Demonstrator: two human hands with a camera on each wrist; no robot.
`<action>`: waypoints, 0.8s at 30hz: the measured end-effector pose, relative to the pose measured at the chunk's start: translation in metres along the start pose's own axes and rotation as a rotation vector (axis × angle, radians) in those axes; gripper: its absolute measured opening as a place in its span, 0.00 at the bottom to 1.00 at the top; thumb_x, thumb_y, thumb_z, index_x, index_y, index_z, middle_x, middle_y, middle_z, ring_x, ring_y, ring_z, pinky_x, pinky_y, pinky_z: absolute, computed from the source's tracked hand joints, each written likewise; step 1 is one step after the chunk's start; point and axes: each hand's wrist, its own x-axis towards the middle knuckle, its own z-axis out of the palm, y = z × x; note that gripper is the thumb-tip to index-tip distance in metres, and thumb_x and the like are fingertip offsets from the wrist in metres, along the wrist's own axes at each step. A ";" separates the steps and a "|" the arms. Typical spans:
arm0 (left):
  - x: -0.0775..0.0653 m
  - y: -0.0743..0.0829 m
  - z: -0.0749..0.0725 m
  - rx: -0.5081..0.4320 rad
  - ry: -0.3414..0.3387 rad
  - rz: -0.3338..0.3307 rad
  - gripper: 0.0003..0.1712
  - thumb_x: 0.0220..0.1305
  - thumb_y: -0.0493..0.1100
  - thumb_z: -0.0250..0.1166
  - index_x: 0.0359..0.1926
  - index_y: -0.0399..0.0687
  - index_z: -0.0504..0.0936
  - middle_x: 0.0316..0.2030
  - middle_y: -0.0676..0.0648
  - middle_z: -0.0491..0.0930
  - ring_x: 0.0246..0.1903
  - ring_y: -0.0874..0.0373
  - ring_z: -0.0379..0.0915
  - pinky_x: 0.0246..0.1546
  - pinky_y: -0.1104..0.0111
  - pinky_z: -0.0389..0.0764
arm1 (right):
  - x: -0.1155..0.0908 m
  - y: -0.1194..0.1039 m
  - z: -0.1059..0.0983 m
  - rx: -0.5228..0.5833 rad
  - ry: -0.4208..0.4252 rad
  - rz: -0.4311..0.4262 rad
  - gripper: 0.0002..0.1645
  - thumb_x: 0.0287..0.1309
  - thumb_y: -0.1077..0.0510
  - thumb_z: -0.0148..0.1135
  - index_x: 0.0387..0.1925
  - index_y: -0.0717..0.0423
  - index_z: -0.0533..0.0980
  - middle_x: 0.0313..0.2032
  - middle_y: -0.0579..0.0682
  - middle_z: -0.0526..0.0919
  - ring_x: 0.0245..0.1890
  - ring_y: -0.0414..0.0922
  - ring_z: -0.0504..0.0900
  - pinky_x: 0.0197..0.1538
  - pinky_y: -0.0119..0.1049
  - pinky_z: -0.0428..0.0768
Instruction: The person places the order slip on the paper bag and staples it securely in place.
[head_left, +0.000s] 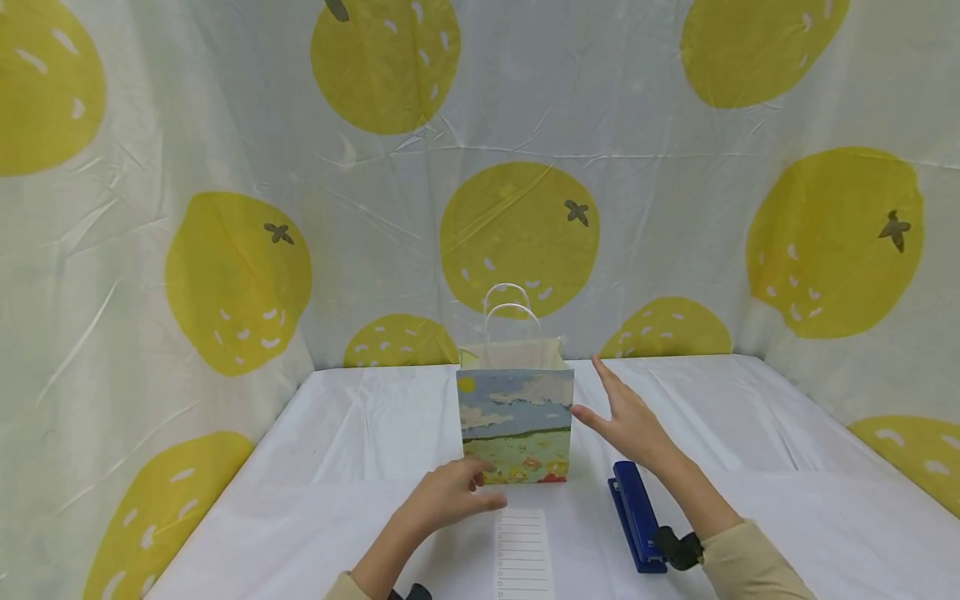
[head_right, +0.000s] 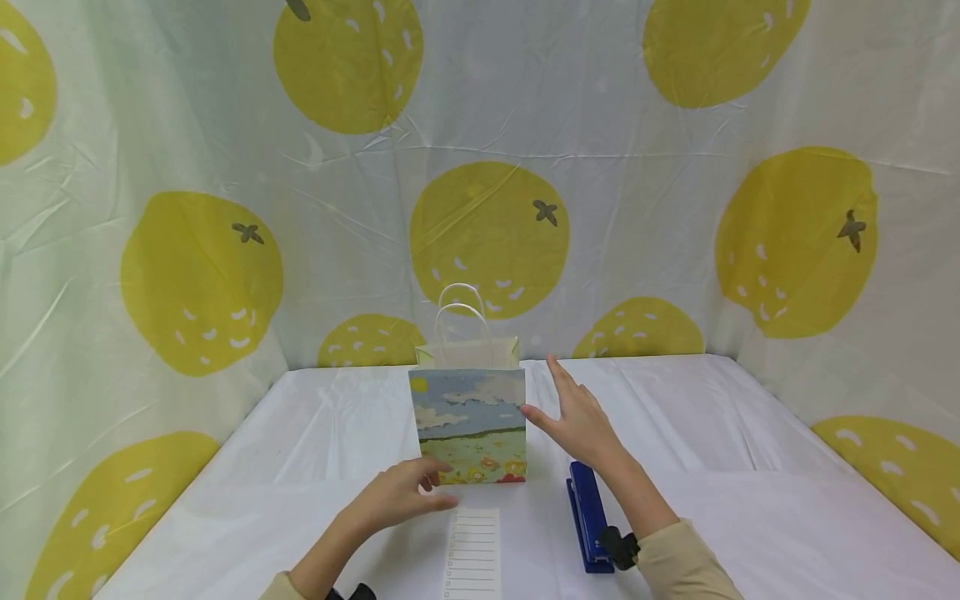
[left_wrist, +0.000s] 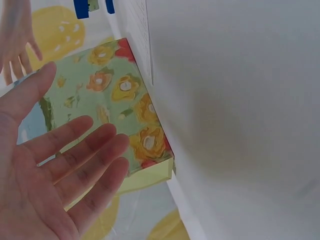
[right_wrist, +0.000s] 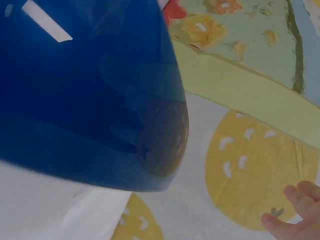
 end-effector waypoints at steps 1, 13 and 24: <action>0.001 0.000 0.001 0.005 -0.003 0.003 0.31 0.53 0.60 0.63 0.53 0.46 0.76 0.39 0.47 0.80 0.35 0.59 0.74 0.30 0.68 0.72 | 0.000 0.000 0.000 0.004 0.000 -0.002 0.51 0.57 0.37 0.52 0.70 0.56 0.43 0.68 0.64 0.52 0.64 0.65 0.56 0.57 0.66 0.59; 0.004 0.005 0.007 0.039 -0.013 0.024 0.29 0.50 0.57 0.67 0.51 0.46 0.77 0.37 0.48 0.80 0.31 0.62 0.73 0.28 0.70 0.71 | 0.005 -0.006 0.005 0.040 -0.005 -0.011 0.51 0.56 0.37 0.53 0.70 0.53 0.42 0.69 0.61 0.51 0.65 0.63 0.55 0.58 0.65 0.59; 0.007 0.008 0.013 0.064 -0.056 -0.023 0.30 0.47 0.56 0.69 0.51 0.49 0.77 0.41 0.48 0.81 0.36 0.59 0.76 0.33 0.62 0.74 | 0.008 -0.012 0.007 0.059 -0.015 -0.005 0.51 0.56 0.36 0.53 0.70 0.53 0.42 0.68 0.62 0.50 0.65 0.63 0.55 0.58 0.65 0.60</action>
